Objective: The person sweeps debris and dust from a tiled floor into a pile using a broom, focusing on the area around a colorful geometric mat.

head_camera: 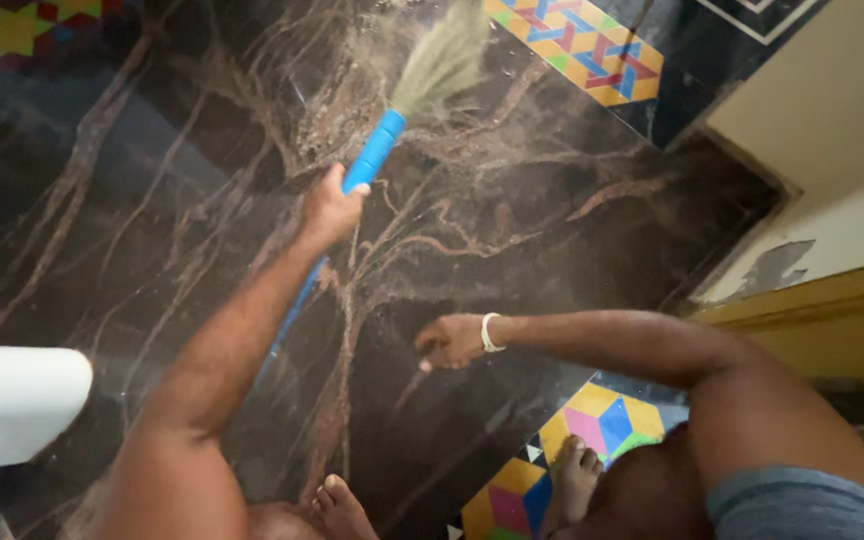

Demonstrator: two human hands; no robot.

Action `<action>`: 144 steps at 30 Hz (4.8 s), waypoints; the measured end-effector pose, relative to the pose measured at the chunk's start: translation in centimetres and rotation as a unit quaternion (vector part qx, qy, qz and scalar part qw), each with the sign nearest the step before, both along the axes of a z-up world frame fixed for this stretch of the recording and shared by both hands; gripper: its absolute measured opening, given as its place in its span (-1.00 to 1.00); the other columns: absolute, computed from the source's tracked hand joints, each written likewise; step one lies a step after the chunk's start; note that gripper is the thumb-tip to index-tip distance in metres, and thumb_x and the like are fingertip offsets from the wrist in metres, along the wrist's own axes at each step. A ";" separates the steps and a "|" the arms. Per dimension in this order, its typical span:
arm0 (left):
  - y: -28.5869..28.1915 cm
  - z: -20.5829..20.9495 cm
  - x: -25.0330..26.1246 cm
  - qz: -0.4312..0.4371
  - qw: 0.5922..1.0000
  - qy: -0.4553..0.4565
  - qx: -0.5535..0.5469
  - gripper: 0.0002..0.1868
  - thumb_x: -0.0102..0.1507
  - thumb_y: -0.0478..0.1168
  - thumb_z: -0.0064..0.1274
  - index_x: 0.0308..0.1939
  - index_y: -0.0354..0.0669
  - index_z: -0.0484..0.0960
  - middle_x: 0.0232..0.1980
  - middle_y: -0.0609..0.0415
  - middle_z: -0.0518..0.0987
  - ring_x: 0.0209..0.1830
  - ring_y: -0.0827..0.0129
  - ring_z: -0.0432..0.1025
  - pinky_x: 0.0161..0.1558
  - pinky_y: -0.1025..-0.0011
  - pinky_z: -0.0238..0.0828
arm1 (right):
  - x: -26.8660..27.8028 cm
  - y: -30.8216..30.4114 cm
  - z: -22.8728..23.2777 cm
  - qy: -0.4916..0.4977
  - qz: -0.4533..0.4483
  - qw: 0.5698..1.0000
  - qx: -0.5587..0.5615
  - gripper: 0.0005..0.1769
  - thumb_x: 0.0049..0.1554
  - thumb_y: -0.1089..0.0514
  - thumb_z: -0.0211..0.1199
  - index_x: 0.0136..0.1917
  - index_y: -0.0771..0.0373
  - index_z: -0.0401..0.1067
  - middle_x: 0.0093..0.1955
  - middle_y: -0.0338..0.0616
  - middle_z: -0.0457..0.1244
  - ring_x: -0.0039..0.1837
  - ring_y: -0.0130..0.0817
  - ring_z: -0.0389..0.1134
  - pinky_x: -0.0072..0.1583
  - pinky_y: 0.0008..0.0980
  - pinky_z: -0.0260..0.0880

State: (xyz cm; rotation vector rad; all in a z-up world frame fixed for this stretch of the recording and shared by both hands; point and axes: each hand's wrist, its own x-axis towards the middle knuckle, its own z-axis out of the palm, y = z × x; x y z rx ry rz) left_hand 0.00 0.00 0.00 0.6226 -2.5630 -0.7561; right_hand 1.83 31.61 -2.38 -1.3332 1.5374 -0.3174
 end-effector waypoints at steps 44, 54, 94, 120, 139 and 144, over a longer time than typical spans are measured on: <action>4.7 3.0 5.6 -0.197 0.910 -0.339 0.136 -0.24 0.25 0.14 0.13 0.41 -0.19 0.39 0.28 -0.20 0.56 0.24 0.07 0.51 0.22 0.22 0.44 | -10.0 7.0 -4.5 0.261 -0.155 0.953 -0.005 -0.29 0.26 -0.20 0.05 0.63 -0.19 -0.01 -0.01 0.13 0.38 0.01 0.07 0.45 0.06 0.07 0.38; 2.9 2.5 8.8 -0.170 0.874 -0.427 0.161 -0.27 0.23 0.14 0.07 0.44 -0.01 0.38 0.30 -0.06 0.57 0.15 0.10 0.57 -0.09 0.09 0.59 | -19.0 3.2 4.0 0.406 -0.269 0.869 -0.083 -0.19 0.25 -0.05 0.06 0.72 -0.13 -0.06 -0.03 0.25 0.39 0.02 0.21 0.45 0.08 0.11 0.41; 3.4 5.8 9.6 -0.180 0.841 -0.475 0.184 -0.23 0.26 0.21 0.07 0.51 0.16 0.27 0.48 0.09 0.40 0.33 0.18 0.42 -0.05 0.09 0.62 | -20.8 11.2 -0.2 0.392 -0.488 0.780 -0.014 -0.26 0.22 -0.17 0.16 0.62 -0.41 0.04 0.06 0.15 0.40 0.03 0.14 0.46 0.10 0.07 0.43; -0.2 -1.0 5.2 -0.168 0.797 -0.500 0.294 -0.29 0.26 0.18 0.10 0.48 0.27 0.33 0.21 0.05 0.57 -0.21 0.22 0.43 -0.23 0.02 0.57 | -17.1 12.9 -3.7 -0.009 -0.814 0.570 -0.115 -0.70 0.20 0.05 0.30 -0.02 0.28 0.28 -0.33 -0.13 0.23 -0.33 -0.12 0.36 -0.24 0.00 0.39; -5.1 -0.8 8.9 -0.101 0.793 -0.456 0.391 -0.29 0.32 0.27 -0.07 0.53 0.25 0.28 0.46 -0.15 0.39 0.31 -0.13 0.40 0.16 -0.32 0.42 | -14.0 -9.2 -7.6 -0.089 -0.775 0.533 -0.329 -0.65 0.14 0.17 0.36 0.10 0.42 0.39 -0.28 -0.11 0.24 -0.38 -0.37 0.26 -0.35 -0.28 0.29; 3.1 0.5 8.2 -0.159 0.767 -0.349 0.515 -0.24 0.26 0.30 -0.08 0.49 0.18 0.29 0.40 0.01 0.43 0.24 -0.06 0.48 0.11 -0.23 0.43 | -13.4 -9.5 -6.8 -0.043 -0.832 0.429 -0.349 -0.29 0.01 0.25 0.29 0.39 0.36 0.12 -0.14 0.03 0.20 -0.25 -0.25 0.27 -0.20 -0.26 0.30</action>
